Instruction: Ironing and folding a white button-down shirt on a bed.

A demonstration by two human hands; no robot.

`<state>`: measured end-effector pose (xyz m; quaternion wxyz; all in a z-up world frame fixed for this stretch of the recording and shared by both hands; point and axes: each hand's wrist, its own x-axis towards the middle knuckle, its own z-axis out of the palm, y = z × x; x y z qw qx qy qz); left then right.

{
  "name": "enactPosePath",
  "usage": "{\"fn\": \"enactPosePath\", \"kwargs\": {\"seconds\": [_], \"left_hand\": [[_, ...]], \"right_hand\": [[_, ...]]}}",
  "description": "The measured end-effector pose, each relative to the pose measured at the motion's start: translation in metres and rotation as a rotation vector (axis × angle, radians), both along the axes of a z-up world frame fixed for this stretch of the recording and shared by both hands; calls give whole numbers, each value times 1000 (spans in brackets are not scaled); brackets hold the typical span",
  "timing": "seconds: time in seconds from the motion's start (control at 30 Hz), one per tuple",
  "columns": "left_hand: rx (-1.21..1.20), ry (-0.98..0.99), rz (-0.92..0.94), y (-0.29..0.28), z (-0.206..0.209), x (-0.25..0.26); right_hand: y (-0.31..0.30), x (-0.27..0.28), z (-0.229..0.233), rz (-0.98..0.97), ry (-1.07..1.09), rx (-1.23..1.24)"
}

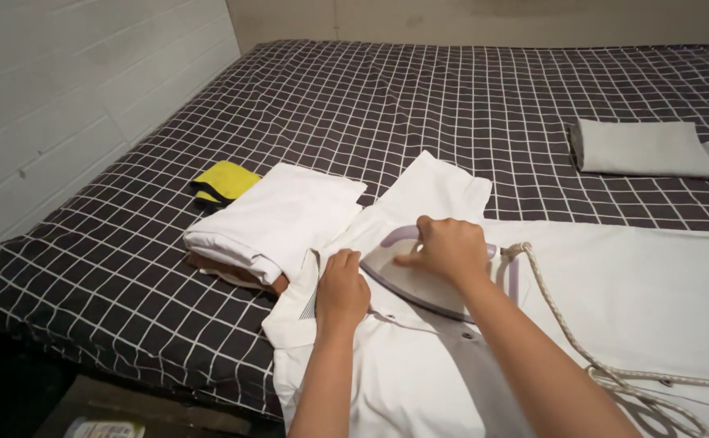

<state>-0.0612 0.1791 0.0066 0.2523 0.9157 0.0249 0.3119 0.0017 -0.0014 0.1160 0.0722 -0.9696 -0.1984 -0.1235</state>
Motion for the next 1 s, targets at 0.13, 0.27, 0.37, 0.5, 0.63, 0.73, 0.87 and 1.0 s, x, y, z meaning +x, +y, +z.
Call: {"fn": "enactPosePath", "kwargs": {"seconds": [0.13, 0.27, 0.37, 0.5, 0.63, 0.73, 0.87, 1.0], "left_hand": [[-8, -40, -22, 2, -6, 3], [1, -14, -22, 3, -7, 5], [5, 5, -24, 3, -9, 9], [16, 15, -34, 3, -5, 6], [-9, -16, -32, 5, -7, 5], [17, -50, -60, 7, -15, 10], [25, -9, -35, 5, -13, 9], [57, 16, -12, 4, -12, 8]], "right_hand": [[10, 24, -15, -28, -36, 68], [20, 47, -19, -80, -64, 94], [22, 59, -15, -117, -52, 69], [20, 61, -6, -122, 43, 30], [17, 47, 19, -120, 151, -32], [5, 36, 25, -84, 222, -91], [-14, 16, 32, 8, 277, -140], [-27, 0, 30, 49, 284, -135]]}}
